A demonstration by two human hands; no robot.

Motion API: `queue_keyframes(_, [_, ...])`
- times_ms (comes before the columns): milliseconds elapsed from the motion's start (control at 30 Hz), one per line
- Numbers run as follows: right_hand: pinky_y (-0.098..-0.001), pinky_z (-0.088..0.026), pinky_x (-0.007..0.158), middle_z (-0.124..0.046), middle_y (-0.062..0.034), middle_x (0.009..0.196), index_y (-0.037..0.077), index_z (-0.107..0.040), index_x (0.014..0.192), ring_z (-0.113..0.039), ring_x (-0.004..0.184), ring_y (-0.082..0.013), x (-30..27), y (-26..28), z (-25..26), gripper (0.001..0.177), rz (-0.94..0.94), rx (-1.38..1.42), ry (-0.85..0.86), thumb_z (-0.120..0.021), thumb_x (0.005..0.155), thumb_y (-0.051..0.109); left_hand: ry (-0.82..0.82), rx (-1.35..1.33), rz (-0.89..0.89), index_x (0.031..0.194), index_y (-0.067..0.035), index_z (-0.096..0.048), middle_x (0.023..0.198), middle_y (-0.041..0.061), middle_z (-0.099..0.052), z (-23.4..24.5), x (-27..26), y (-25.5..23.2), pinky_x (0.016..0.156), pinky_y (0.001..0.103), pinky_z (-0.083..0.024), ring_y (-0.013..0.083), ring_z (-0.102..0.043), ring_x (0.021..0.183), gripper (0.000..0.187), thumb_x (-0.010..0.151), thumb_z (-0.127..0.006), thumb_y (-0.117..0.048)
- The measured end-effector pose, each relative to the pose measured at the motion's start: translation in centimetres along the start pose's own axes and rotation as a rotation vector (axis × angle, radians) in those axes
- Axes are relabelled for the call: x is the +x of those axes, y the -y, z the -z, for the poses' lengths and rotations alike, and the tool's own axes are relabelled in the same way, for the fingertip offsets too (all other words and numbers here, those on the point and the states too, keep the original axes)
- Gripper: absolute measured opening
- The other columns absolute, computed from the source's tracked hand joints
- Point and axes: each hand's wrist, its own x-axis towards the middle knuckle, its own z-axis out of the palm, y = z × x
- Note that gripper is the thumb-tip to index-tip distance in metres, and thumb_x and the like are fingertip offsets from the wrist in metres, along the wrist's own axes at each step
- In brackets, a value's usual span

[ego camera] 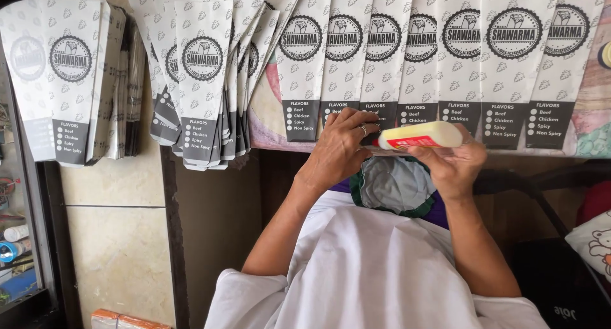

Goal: Marking specific flavor options on paper food packaging sleeves using a glue bottle as a marker.

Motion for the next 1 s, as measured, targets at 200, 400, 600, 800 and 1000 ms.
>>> queue_keyframes(200, [-0.0462,-0.060,0.085,-0.073,-0.0238,0.093,-0.009,-0.065,0.100,-0.070,0.102,-0.0283,0.4,1.0,-2.3,0.035,0.008,0.008,0.019,-0.087,0.074,-0.009,0.009,-0.036,0.020,0.107,-0.006,-0.074,0.119,0.002,-0.069,0.7,0.1,-0.3,0.094,0.039,-0.042,0.0245,-0.059,0.112,0.045,0.065,-0.091,-0.011])
queue_keyframes(400, [-0.0334,-0.064,0.088,-0.071,-0.0124,0.101,-0.005,-0.068,0.110,-0.070,0.095,-0.0217,-0.1,2.4,1.8,0.036,-0.103,-0.132,-0.131,-0.088,0.082,0.002,-0.008,0.051,-0.012,0.112,-0.007,-0.074,0.129,0.003,-0.067,-0.3,-0.1,0.1,0.083,0.041,-0.040,0.0261,-0.057,0.111,0.029,0.086,-0.083,-0.015])
queue_keyframes(600, [-0.0394,-0.068,0.090,-0.070,-0.0121,0.099,-0.004,-0.068,0.108,-0.071,0.095,-0.0233,-0.1,2.8,2.2,0.032,-0.087,-0.061,-0.179,-0.087,0.083,0.000,-0.026,0.067,-0.046,0.117,-0.006,-0.074,0.134,0.005,-0.066,0.0,-0.6,0.3,0.084,0.042,-0.039,0.0267,-0.059,0.112,0.046,0.087,-0.080,-0.040])
queue_keyframes(800, [-0.0406,-0.068,0.091,-0.069,-0.0122,0.098,-0.005,-0.067,0.110,-0.070,0.094,-0.0236,-0.1,2.7,1.8,0.034,-0.100,-0.059,-0.174,-0.086,0.083,0.000,-0.054,0.068,-0.051,0.117,-0.008,-0.074,0.135,0.003,-0.066,-0.4,-0.6,0.4,0.084,0.041,-0.040,0.0263,-0.060,0.112,0.032,0.087,-0.084,-0.016])
queue_keyframes(1000, [-0.0442,-0.069,0.094,-0.069,-0.0141,0.098,-0.006,-0.066,0.111,-0.070,0.094,-0.0255,-0.2,2.7,1.4,0.035,-0.089,-0.054,-0.168,-0.086,0.082,-0.002,-0.116,-0.023,0.049,0.108,-0.008,-0.075,0.125,0.001,-0.070,-1.2,-0.2,-0.2,0.090,0.041,-0.039,0.0239,-0.061,0.109,0.022,0.086,-0.078,-0.009])
